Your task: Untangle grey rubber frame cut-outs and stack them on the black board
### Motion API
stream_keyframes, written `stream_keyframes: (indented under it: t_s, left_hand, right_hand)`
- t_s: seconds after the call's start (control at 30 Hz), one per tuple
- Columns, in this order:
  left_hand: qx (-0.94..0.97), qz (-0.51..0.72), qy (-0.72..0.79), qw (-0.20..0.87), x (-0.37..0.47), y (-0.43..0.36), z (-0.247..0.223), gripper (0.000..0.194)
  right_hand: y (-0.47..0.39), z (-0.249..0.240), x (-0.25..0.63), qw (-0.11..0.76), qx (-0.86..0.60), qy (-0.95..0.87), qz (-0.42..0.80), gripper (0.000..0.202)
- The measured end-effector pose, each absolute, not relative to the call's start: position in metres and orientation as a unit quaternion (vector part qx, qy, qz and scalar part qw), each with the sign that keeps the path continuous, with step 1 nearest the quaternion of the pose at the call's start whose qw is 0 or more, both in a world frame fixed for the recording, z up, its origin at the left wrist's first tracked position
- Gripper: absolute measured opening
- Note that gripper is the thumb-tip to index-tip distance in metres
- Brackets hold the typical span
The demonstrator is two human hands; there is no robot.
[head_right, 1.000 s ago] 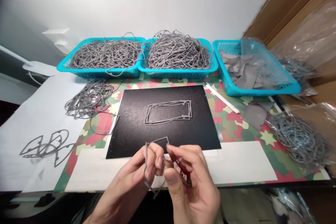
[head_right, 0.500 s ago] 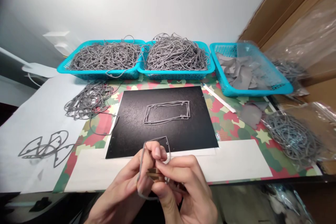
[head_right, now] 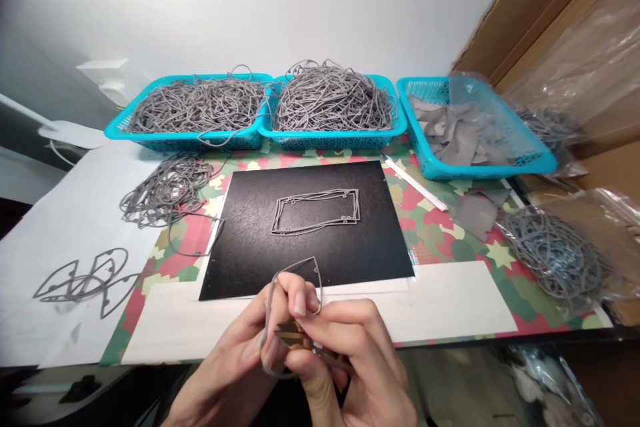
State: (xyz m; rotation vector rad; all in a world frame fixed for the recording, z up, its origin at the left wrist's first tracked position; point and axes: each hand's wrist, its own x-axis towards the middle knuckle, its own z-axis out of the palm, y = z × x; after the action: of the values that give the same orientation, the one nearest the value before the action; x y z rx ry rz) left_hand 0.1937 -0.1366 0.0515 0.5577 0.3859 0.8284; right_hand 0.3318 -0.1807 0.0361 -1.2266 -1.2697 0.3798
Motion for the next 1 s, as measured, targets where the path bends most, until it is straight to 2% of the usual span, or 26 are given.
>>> stream_keyframes:
  t_s: [0.53,0.77,1.0]
  left_hand:
    - [0.284,0.385,0.185,0.858,0.192,-0.139,0.046,0.025]
    - [0.287,0.402,0.198,0.847,0.192,-0.137,0.042,0.021]
    - [0.299,0.415,0.192,0.837,0.190,-0.133,0.043,0.021]
  right_hand:
    - [-0.181,0.036,0.336,0.594,-0.540,-0.586,0.112,0.014]
    - [-0.181,0.037,0.328,0.601,-0.552,-0.567,0.115,0.016]
    - [-0.180,0.036,0.326,0.630,-0.564,-0.507,0.170,0.008]
